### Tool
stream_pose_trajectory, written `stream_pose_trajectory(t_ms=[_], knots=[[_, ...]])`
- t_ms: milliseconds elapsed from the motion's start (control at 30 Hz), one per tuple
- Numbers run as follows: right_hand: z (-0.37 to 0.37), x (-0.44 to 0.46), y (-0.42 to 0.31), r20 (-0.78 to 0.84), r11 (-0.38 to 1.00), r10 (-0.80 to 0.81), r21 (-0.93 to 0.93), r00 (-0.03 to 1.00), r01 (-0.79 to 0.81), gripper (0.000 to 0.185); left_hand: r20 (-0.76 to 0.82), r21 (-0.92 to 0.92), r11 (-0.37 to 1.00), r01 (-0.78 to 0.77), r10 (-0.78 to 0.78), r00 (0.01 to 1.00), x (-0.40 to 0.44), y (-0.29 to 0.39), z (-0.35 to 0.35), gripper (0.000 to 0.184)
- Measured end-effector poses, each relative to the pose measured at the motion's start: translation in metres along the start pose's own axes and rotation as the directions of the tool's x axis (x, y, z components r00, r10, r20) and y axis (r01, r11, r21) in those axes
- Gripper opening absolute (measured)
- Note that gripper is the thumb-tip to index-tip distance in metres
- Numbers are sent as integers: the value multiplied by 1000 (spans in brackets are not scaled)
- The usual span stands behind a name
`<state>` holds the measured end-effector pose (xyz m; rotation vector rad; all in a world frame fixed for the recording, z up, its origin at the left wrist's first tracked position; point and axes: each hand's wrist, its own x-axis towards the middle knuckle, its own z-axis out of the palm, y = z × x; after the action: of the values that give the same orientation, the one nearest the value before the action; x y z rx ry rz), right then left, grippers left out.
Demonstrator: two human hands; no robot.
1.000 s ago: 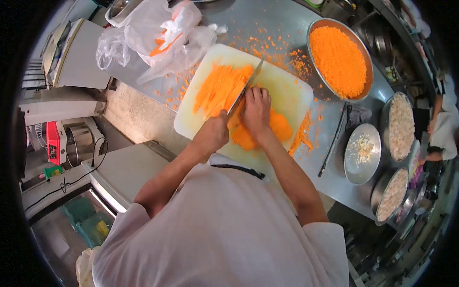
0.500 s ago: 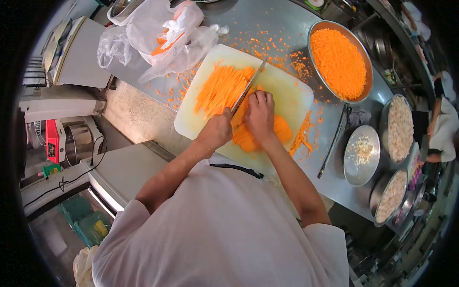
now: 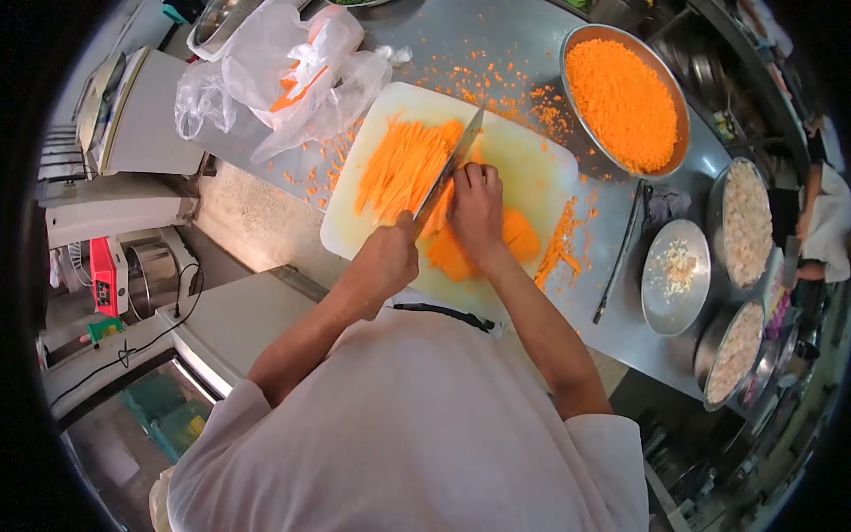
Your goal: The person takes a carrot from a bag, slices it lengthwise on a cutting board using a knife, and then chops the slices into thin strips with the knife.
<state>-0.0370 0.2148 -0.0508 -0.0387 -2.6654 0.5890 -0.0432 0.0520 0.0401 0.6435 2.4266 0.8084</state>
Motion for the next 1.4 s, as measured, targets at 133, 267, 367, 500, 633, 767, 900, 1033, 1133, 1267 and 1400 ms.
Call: stream_pose_trajectory(t_ms=[133, 267, 367, 500, 633, 767, 900, 1033, 1133, 1267, 1400], knots=[[-3, 2, 0, 1, 1000, 4, 0, 1000, -4, 29, -71, 5, 998, -64, 64, 995, 15, -21, 28, 13], [-1, 6, 1, 9, 1000, 0, 1, 1000, 0, 29, 3, -33, 999, 15, -15, 1000, 6, 8, -8, 14], [-1, 0, -2, -19, 1000, 22, -19, 1000, -22, 29, -42, -59, 997, -43, 41, 998, -12, 1, -2, 15], [-3, 2, -1, -96, 998, 16, 62, 995, -10, 20, -71, 1, 999, -51, 51, 996, 20, -21, 37, 14], [-10, -2, 7, 0, 992, 78, 99, 997, -78, 28, -113, -37, 996, -86, 82, 990, 30, -22, 29, 14], [-8, -2, 6, 61, 998, 62, 1, 996, -62, 28, -61, -7, 998, -58, 57, 997, 19, -9, 16, 14], [-7, -1, 4, -52, 998, 23, 53, 998, -20, 29, -17, 1, 999, -37, 37, 999, 3, -1, 8, 15], [-10, -2, 4, -9, 997, 34, 70, 999, -34, 31, -29, -53, 997, -59, 57, 998, 34, -15, 30, 16], [-10, -1, 3, -53, 998, 11, 60, 999, -7, 29, -9, -54, 998, -37, 37, 999, 18, 7, -2, 16], [-6, -6, 3, -76, 999, 31, 46, 997, -28, 25, -33, -17, 999, -44, 43, 999, 16, -24, 42, 15], [-10, -8, 5, -26, 998, 38, 53, 999, -37, 26, -103, -10, 994, -105, 103, 989, 29, -22, 46, 12]])
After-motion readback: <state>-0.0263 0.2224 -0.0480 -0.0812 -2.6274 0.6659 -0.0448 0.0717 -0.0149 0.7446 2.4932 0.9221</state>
